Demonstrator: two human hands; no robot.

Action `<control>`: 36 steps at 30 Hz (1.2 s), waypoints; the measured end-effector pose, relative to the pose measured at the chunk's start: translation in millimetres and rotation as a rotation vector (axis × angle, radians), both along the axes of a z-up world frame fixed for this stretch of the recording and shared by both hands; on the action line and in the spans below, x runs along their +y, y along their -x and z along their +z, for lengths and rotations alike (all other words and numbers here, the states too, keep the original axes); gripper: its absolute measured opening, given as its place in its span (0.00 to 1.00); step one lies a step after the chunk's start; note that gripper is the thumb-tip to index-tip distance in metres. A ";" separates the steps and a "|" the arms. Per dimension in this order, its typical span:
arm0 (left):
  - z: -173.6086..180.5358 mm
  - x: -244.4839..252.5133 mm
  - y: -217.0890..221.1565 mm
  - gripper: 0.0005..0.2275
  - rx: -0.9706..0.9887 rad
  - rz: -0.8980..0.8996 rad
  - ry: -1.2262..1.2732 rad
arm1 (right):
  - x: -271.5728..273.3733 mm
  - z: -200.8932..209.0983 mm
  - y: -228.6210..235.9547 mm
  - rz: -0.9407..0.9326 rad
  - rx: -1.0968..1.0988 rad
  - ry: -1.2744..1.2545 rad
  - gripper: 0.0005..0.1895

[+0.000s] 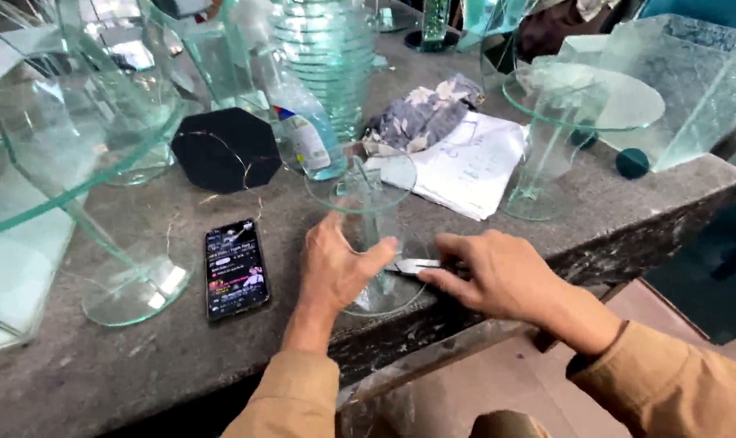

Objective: The person is using a utility knife to scrape off excess glue or residue from the base of a glass stand, then wiping it with a cloth.

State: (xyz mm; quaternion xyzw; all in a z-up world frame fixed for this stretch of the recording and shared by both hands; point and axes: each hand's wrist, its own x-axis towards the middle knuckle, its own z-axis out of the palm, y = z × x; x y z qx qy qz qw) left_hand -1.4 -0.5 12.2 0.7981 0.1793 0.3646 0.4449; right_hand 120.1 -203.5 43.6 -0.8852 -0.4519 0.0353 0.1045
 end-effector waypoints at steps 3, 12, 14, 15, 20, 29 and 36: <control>-7.2 0.0 -0.7 0.31 0.025 -0.008 -0.002 | -1.8 10.4 11.6 -0.022 -0.017 0.037 0.25; -14.2 0.0 -1.3 0.34 0.018 -0.025 0.060 | -35.1 6.6 2.1 -0.145 -0.003 0.027 0.26; -9.0 -1.8 0.2 0.36 0.028 -0.034 0.044 | -24.2 3.8 5.2 -0.124 -0.001 0.016 0.26; -5.7 0.0 2.8 0.38 0.036 -0.042 0.030 | -15.5 2.6 7.5 -0.101 -0.002 0.006 0.25; -7.3 -0.1 0.9 0.33 0.024 -0.058 0.051 | -2.1 1.0 3.7 -0.038 0.005 -0.015 0.24; -6.5 -4.4 3.4 0.44 0.054 -0.030 0.030 | -24.2 6.0 6.2 -0.089 -0.071 0.038 0.26; -0.8 -9.2 4.2 0.44 0.018 -0.008 0.013 | 0.4 1.1 13.4 -0.049 -0.034 0.004 0.27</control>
